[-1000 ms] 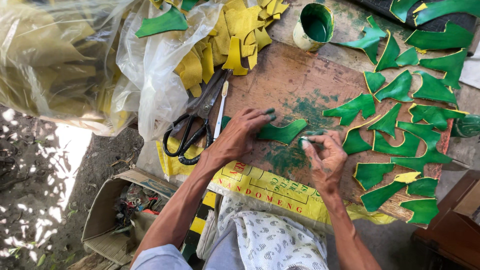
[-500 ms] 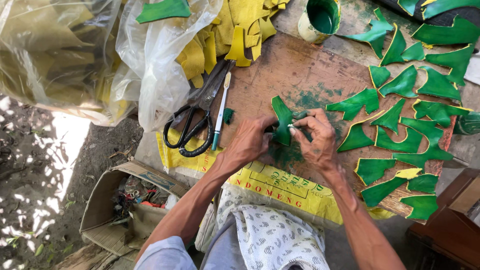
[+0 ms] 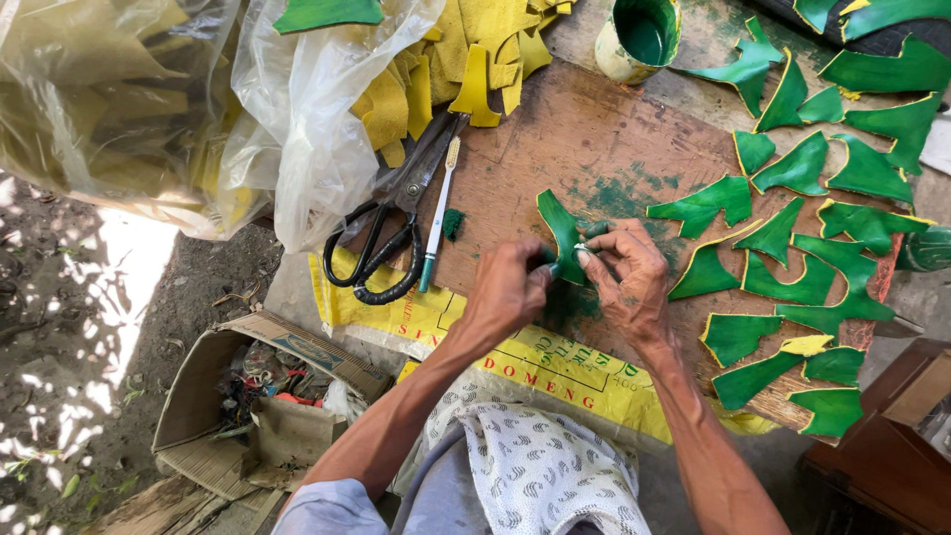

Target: The person paints the edges of yellow leather pieces green using a toothbrush. They repeatedly dip the brush into a small container of green paint and apply it to the edges of the pieces, which are laid out on a wooden table. Finished pieces are moved to a pile on a mat.

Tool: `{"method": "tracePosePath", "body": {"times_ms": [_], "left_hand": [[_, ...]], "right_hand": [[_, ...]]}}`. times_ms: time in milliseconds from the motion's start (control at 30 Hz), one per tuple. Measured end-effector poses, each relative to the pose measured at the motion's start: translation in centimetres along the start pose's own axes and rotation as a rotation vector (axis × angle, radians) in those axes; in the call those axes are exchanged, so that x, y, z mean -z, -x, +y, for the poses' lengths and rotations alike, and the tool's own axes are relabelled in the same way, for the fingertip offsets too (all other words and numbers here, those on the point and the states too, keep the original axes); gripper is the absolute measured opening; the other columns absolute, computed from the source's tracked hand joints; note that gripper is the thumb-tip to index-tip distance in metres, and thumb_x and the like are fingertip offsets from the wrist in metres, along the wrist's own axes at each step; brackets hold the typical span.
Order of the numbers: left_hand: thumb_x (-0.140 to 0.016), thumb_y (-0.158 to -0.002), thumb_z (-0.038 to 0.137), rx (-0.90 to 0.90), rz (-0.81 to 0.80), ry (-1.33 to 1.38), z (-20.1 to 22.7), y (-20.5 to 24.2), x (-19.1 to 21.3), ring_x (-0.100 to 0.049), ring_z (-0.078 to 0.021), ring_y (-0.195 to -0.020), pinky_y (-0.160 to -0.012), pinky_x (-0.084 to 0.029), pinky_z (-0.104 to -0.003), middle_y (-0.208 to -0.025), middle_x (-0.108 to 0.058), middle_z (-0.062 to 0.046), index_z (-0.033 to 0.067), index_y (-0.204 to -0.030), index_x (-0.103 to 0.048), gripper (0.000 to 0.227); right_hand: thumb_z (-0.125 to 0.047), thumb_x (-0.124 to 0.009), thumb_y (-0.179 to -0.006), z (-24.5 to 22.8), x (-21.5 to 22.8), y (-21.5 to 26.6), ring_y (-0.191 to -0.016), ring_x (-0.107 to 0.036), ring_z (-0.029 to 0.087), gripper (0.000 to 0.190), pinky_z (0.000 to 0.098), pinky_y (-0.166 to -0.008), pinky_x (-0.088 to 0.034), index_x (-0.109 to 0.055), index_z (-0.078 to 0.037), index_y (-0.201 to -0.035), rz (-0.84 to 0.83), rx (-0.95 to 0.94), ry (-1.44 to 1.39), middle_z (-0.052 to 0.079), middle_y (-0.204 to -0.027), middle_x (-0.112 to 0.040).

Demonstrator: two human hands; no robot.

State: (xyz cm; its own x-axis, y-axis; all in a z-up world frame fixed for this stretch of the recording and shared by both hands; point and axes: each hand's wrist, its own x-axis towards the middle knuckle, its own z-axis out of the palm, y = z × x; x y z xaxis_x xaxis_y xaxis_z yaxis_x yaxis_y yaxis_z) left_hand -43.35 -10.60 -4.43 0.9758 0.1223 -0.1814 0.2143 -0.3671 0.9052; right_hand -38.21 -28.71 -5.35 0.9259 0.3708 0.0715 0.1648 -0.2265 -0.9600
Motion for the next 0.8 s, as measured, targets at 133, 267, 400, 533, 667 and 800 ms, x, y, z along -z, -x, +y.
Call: {"method": "tracePosePath", "body": {"times_ms": [133,267,400,533,667,800], "left_hand": [[-0.070,-0.079,0.006,0.123,-0.045,0.067,-1.5,-2.4,1.7,-0.065,-0.0196,-0.059,-0.059,-0.056,-0.041,-0.069,-0.073,-0.014,-0.0005,-0.087,-0.076,0.012],[-0.069,-0.072,0.004,0.180,-0.182,-0.099,-2.0,-5.5,3.2,-0.067,-0.0198,-0.058,-0.057,-0.057,-0.039,-0.071,-0.074,-0.012,0.0011,-0.086,-0.077,0.016],[-0.076,-0.064,0.005,0.060,-0.221,-0.155,-1.7,-6.9,3.7,-0.072,-0.0204,-0.059,-0.061,-0.058,-0.036,-0.067,-0.071,-0.018,-0.0017,-0.081,-0.078,0.018],[-0.072,-0.066,0.004,0.077,-0.255,-0.087,-1.6,-7.1,4.8,-0.072,-0.0214,-0.058,-0.059,-0.058,-0.037,-0.064,-0.071,-0.019,-0.0025,-0.081,-0.077,0.017],[-0.075,-0.065,0.004,0.044,-0.239,-0.124,-1.6,-7.3,4.8,-0.071,-0.0226,-0.057,-0.060,-0.056,-0.037,-0.064,-0.068,-0.021,-0.0026,-0.079,-0.076,0.016],[-0.075,-0.062,0.005,0.024,-0.245,-0.115,-2.0,-7.7,4.6,-0.071,-0.0218,-0.057,-0.059,-0.056,-0.037,-0.064,-0.069,-0.019,-0.0011,-0.075,-0.076,0.015]], "right_hand": [[0.009,-0.070,-0.091,-0.6,-0.2,-0.1,-0.106,-0.065,0.015,0.013,0.0272,-0.093,-0.060,-0.065,0.007,-0.102,-0.002,0.002,0.007,0.009,-0.117,-0.054],[0.006,-0.075,-0.087,-1.6,-0.4,-0.5,-0.105,-0.066,0.022,0.017,0.0320,-0.088,-0.058,-0.068,0.004,-0.102,-0.035,0.150,0.250,0.013,-0.116,-0.060],[0.001,-0.079,-0.085,-1.6,-1.1,-1.2,-0.103,-0.068,0.026,0.018,0.0338,-0.085,-0.058,-0.070,0.001,-0.100,-0.061,0.198,0.383,0.015,-0.115,-0.064],[0.000,-0.082,-0.081,-1.4,-1.7,-0.6,-0.107,-0.067,0.031,0.019,0.0383,-0.088,-0.056,-0.069,0.000,-0.095,-0.043,0.286,0.457,0.018,-0.117,-0.061],[0.001,-0.083,-0.080,-1.3,-2.6,-0.1,-0.109,-0.066,0.033,0.020,0.0407,-0.091,-0.055,-0.069,0.000,-0.095,-0.021,0.308,0.467,0.020,-0.120,-0.060],[0.003,-0.080,-0.081,-1.2,-2.9,-0.2,-0.110,-0.066,0.033,0.019,0.0408,-0.093,-0.055,-0.069,0.001,-0.096,-0.003,0.331,0.535,0.021,-0.122,-0.059]]}}
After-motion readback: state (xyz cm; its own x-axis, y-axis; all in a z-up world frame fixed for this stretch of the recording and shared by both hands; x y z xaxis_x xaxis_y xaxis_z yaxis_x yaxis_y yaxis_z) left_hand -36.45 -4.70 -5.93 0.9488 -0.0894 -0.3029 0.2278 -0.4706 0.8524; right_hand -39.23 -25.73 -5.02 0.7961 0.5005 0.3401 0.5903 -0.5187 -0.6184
